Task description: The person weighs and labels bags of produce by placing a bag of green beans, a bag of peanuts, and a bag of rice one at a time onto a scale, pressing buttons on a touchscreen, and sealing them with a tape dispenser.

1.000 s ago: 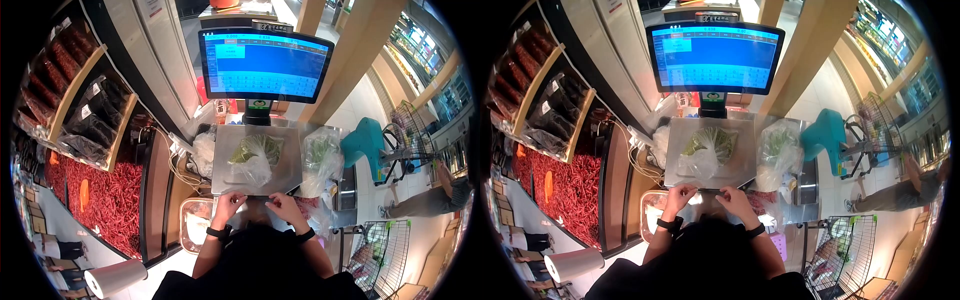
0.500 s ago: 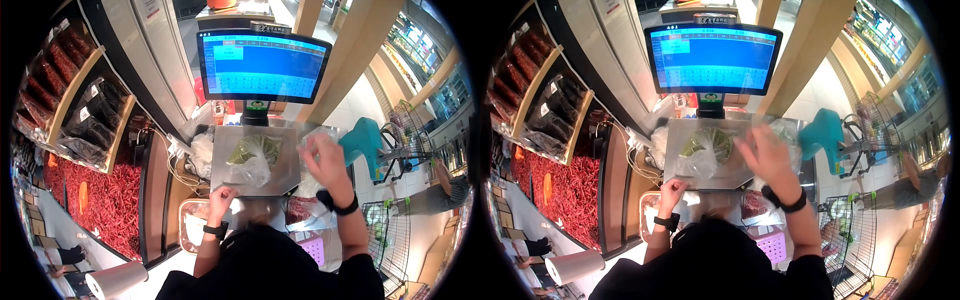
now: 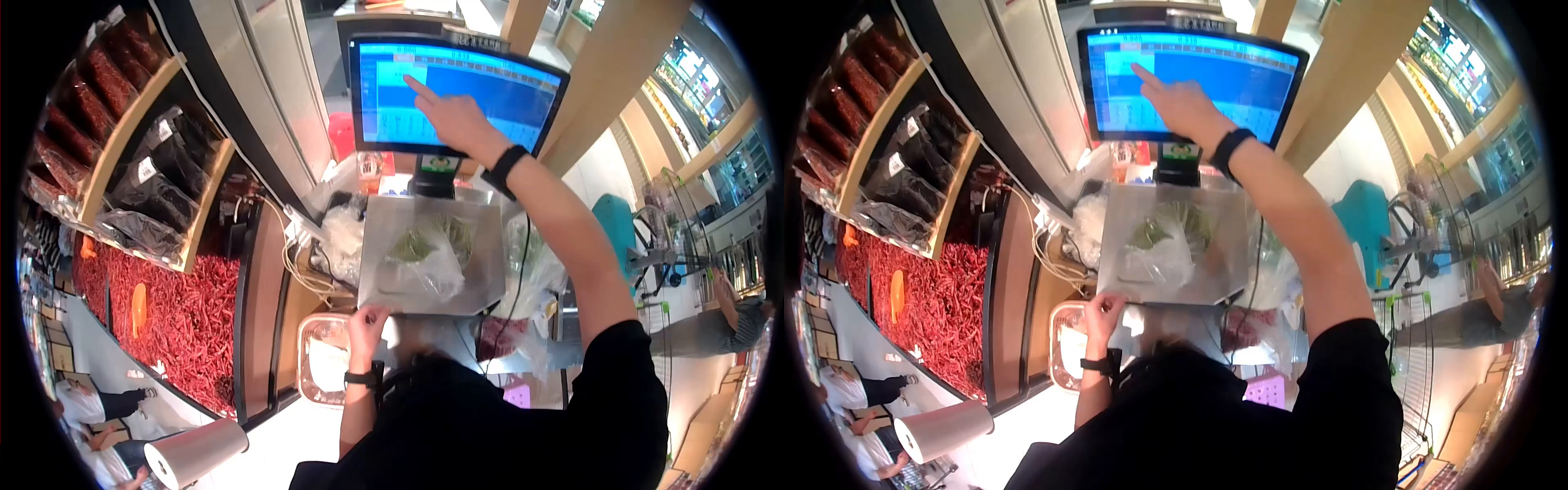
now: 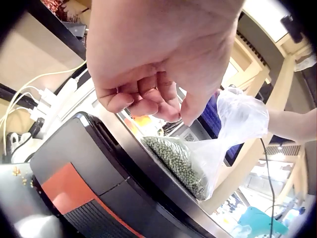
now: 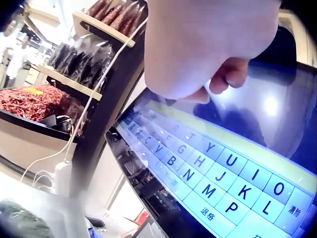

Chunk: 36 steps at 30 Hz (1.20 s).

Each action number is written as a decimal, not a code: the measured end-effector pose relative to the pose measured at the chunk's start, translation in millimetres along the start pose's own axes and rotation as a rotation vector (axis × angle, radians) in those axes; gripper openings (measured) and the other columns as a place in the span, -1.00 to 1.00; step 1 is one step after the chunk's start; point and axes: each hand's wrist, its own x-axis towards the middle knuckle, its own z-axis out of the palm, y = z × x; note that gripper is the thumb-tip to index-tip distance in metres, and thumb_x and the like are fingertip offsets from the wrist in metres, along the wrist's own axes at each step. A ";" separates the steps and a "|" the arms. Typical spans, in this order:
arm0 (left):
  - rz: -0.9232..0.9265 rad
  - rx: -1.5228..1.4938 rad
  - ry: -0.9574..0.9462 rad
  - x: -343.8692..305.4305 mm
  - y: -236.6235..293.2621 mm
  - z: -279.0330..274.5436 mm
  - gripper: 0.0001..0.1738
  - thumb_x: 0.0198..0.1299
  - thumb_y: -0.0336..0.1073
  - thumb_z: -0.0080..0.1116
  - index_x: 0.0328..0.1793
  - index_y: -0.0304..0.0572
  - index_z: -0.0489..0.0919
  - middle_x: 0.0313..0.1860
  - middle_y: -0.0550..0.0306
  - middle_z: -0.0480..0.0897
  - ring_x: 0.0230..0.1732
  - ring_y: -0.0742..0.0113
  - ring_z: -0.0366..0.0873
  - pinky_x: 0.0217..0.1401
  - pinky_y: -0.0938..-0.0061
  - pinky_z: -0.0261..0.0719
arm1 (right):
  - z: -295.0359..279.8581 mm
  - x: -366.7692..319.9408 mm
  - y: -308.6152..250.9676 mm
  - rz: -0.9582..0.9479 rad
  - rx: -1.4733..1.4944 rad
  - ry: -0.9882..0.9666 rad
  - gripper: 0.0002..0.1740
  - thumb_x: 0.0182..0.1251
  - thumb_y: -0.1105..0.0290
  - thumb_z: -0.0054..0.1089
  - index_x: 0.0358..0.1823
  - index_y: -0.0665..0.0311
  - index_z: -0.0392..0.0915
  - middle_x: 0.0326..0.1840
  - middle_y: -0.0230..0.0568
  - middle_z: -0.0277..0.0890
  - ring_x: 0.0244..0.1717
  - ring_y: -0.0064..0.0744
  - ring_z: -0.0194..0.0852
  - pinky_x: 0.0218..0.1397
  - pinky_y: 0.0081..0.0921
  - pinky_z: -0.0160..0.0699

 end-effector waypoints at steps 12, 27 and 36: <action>0.680 0.589 -0.237 105.0 63.2 56.2 0.33 -0.43 -0.07 0.58 0.52 -0.05 0.01 0.47 -0.26 0.01 0.45 -0.29 -0.06 0.42 -0.06 -0.02 | -155.9 -229.4 -51.6 0.476 0.215 0.450 -0.71 -0.03 0.64 0.14 -0.22 0.26 0.40 0.13 -0.21 0.47 -0.55 -0.44 0.42 -0.53 -0.54 0.39; 0.664 0.282 -0.450 121.5 47.1 151.7 -0.28 0.06 0.06 0.25 0.24 -0.25 0.40 0.14 -0.14 0.47 0.17 0.05 0.35 0.29 0.29 0.23 | -129.2 -493.3 -258.8 1.650 0.610 0.253 -0.78 0.06 0.53 0.18 -0.23 0.25 0.41 -0.25 -0.15 0.46 -0.39 -0.21 0.50 -0.36 -0.41 0.47; 0.761 0.523 -0.575 68.4 158.6 123.9 -0.52 0.40 -0.01 -0.22 -0.37 -0.27 0.47 -0.37 0.16 0.51 -0.23 0.37 0.41 0.01 0.40 0.33 | -123.1 -361.3 -206.3 1.121 0.901 0.416 -0.11 -0.07 0.11 0.43 0.29 0.32 0.23 0.36 0.05 0.16 0.36 0.01 0.12 0.35 -0.20 0.13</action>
